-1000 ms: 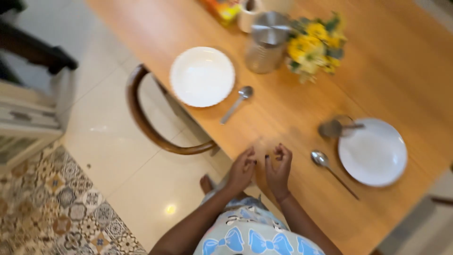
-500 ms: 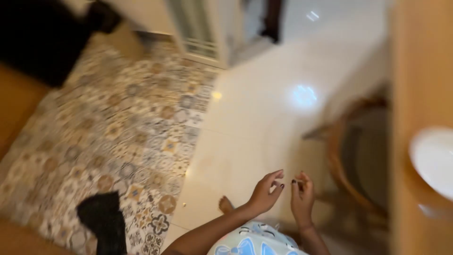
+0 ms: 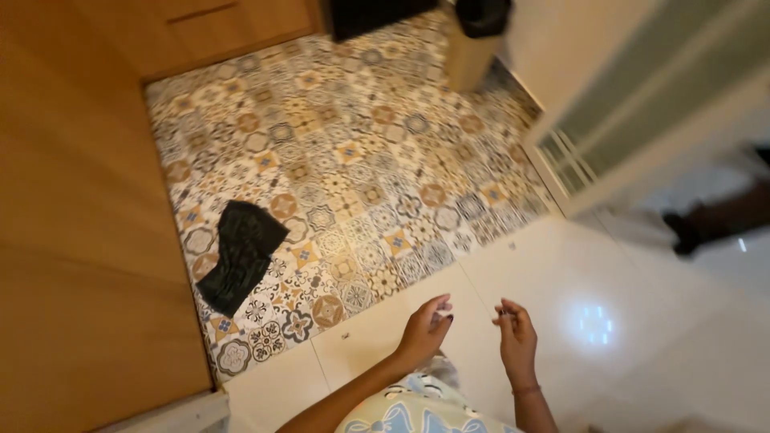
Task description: Arranging plates, bowls, and cutlery on a dining table.
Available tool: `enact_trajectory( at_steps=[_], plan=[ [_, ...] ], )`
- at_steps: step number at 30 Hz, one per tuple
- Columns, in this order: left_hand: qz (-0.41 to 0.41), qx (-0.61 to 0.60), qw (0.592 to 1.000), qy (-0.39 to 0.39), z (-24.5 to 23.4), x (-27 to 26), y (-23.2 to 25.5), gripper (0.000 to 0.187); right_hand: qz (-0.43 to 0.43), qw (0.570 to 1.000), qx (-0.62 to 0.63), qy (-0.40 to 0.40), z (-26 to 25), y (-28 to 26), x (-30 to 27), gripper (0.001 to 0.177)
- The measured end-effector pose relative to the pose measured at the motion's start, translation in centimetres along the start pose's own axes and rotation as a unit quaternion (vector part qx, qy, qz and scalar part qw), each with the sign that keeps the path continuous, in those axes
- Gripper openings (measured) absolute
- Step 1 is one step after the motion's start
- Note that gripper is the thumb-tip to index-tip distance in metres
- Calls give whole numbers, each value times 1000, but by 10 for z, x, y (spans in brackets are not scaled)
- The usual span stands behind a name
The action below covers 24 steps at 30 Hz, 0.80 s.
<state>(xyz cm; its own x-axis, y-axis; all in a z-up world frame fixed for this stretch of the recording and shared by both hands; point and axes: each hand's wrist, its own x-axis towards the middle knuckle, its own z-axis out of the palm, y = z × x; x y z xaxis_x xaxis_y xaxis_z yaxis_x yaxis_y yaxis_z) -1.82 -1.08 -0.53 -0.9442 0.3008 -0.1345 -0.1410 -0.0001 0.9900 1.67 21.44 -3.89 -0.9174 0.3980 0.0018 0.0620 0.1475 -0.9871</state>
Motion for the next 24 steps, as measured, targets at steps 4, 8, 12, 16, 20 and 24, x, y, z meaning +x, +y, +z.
enact_trajectory(
  at_steps=[4,8,12,16,20,24],
  plan=[
    [29,-47,997,58,-70,69,-33,44,12,999,5,-51,59,29,100,29],
    [-82,-47,984,149,-132,158,-10,45,36,993,-31,-107,134,22,220,28],
    [16,62,974,216,-204,229,9,44,-4,977,6,-214,254,-9,329,27],
    [-63,-24,959,276,-297,273,29,46,-56,943,-65,-321,401,-84,401,28],
    [-47,-60,905,419,-418,315,-8,45,-98,888,-24,-448,560,-143,429,27],
    [19,-91,876,473,-545,363,5,41,-99,853,18,-512,681,-151,428,25]
  ],
)
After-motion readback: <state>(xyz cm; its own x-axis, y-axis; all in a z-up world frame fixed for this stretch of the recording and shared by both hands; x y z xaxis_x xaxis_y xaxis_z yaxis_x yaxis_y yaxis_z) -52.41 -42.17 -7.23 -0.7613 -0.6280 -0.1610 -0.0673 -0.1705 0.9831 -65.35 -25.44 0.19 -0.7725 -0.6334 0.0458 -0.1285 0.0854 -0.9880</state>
